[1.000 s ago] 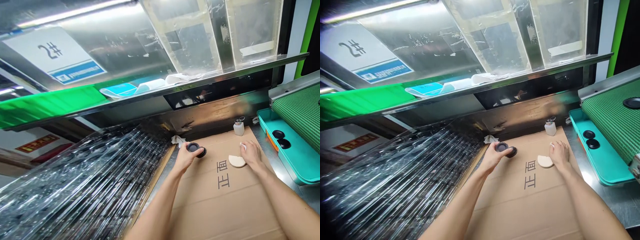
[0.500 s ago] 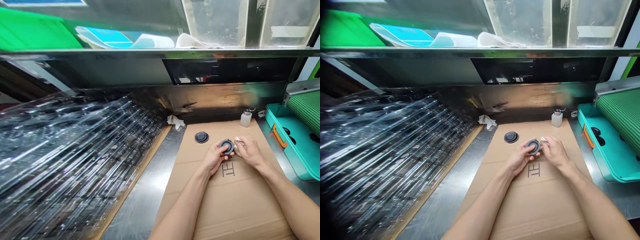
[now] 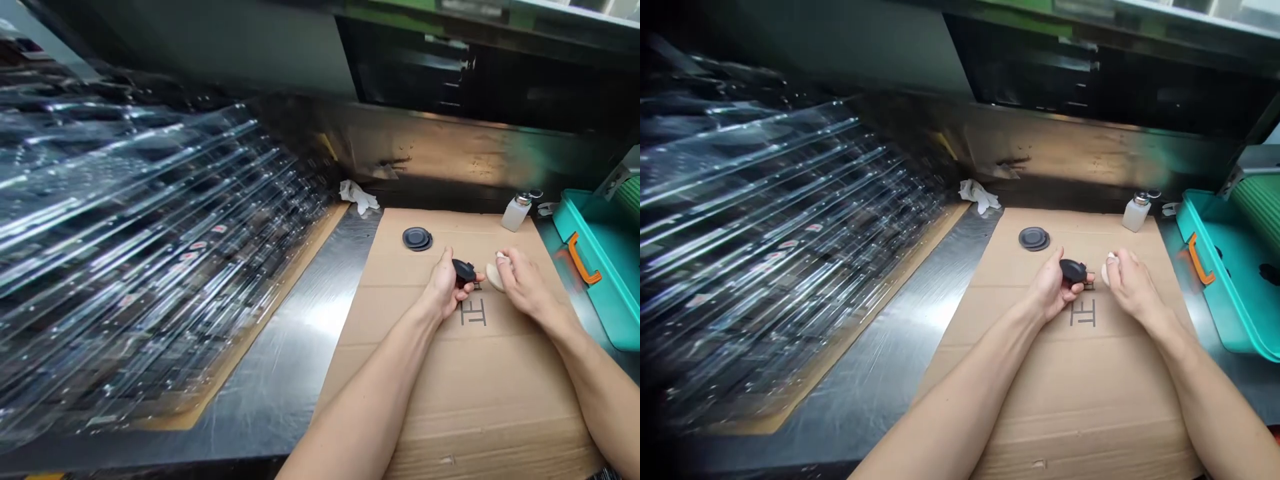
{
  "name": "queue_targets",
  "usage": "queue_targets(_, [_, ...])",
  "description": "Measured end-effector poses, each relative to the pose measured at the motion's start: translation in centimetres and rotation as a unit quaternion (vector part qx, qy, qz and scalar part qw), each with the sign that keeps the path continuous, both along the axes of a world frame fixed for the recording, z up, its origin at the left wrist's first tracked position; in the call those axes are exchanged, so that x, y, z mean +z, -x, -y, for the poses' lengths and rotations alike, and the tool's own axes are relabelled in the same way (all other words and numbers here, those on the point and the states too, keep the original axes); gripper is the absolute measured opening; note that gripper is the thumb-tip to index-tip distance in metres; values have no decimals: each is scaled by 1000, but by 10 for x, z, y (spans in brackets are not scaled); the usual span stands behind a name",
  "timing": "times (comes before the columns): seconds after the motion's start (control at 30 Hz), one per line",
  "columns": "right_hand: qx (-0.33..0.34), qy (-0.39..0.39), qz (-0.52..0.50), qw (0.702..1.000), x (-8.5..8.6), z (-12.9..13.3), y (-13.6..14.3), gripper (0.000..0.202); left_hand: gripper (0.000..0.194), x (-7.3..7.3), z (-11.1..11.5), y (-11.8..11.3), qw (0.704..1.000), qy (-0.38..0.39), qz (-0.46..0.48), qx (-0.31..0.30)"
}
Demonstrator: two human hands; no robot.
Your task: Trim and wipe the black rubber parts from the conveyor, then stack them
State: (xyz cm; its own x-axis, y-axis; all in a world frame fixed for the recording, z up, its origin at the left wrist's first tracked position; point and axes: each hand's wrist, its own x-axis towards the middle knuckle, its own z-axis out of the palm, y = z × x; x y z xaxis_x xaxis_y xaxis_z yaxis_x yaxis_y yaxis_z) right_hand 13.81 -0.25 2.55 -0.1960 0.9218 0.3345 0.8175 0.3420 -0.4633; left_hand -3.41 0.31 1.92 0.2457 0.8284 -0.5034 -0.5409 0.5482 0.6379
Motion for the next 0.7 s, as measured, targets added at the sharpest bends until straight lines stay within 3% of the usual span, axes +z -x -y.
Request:
queue_targets(0.23, [44,0,-9,999,0,-1,0,16,59,-2,1,-4,998,-22,-60,5])
queue_targets(0.4, [112,-15,-3,994,-4,3,9,15,67,-11,3,-10,985,-121,-123,-8])
queue_targets(0.6, [75,2,-3,997,-5,4,13,18,62,-21,12,-18,913,-292,-283,26])
queue_targets(0.7, [69,19,18,997,-3,4,12,20,62,-25,14,-19,883,-340,-323,29])
